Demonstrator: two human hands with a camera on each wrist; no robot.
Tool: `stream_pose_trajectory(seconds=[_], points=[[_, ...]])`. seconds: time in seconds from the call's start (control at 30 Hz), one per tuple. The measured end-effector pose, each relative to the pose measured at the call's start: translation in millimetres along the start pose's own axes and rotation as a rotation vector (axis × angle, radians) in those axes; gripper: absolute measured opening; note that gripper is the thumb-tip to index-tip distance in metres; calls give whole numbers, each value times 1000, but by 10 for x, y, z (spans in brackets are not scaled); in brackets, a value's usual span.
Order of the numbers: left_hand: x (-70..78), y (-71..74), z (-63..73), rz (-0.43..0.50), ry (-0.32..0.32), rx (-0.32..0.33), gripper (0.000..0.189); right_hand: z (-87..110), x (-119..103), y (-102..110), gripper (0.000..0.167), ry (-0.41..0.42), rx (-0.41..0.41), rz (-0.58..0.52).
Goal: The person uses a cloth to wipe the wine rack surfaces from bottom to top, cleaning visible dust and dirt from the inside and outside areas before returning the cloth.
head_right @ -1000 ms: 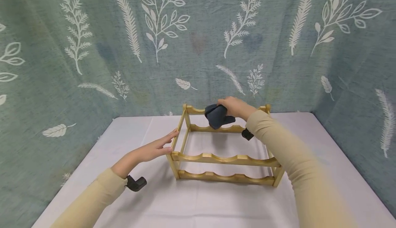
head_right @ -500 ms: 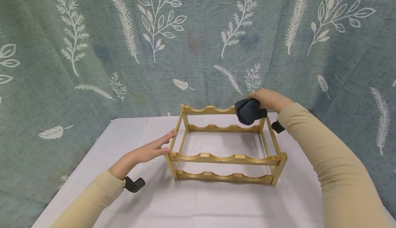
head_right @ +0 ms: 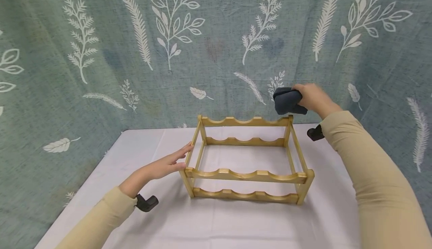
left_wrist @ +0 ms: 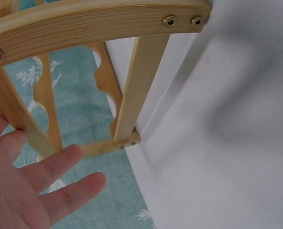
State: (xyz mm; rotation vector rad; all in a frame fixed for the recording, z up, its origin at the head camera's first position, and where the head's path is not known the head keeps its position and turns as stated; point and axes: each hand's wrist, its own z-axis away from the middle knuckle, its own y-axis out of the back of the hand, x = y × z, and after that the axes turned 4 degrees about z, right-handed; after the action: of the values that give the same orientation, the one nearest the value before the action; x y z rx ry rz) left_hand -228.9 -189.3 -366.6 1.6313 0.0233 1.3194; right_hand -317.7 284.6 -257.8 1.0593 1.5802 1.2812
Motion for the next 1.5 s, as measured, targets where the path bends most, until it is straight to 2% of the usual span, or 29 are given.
stream_pose_trajectory(seconds=[0.27, 0.4, 0.63, 0.83, 0.93, 1.1, 1.2, 1.23, 1.27, 1.33, 1.4, 1.5], points=[[-47, -24, -4, 3, -36, 21, 67, 123, 36, -341, 45, -17, -46, -136], [-70, -36, -25, 38, -48, 26, 64, 142, 87, -386, 46, -37, -61, -179], [-78, -18, -50, 72, -26, -5, 65, 150, 164, -444, 53, -55, -122, -253], [-149, 99, -123, 93, -20, -25, 65, 152, 155, -427, 49, -3, -115, -182], [-226, 189, -147, 113, -22, -7, 62, 157, 138, -387, 47, 30, -126, -148], [-355, 334, -140, 128, -9, 64, 53, 181, 111, -327, 46, 55, -173, -131], [-418, 401, -136, 108, -26, 111, 48, 226, 91, -310, 43, 75, -181, -125], [-399, 422, -127, 113, -24, 131, 46, 252, 83, -305, 42, 81, -181, -127], [-370, 441, -115, 107, -24, 160, 44, 280, 70, -300, 42, 83, -183, -134], [-431, 473, -124, 71, -22, 244, 43, 343, 32, -302, 41, 82, -184, -150], [-483, 514, -146, 28, 25, 339, 43, 414, -31, -298, 41, 87, -196, -162], [-615, 605, -238, -72, 145, 443, 49, 510, -147, -299, 41, 98, -219, -165]])
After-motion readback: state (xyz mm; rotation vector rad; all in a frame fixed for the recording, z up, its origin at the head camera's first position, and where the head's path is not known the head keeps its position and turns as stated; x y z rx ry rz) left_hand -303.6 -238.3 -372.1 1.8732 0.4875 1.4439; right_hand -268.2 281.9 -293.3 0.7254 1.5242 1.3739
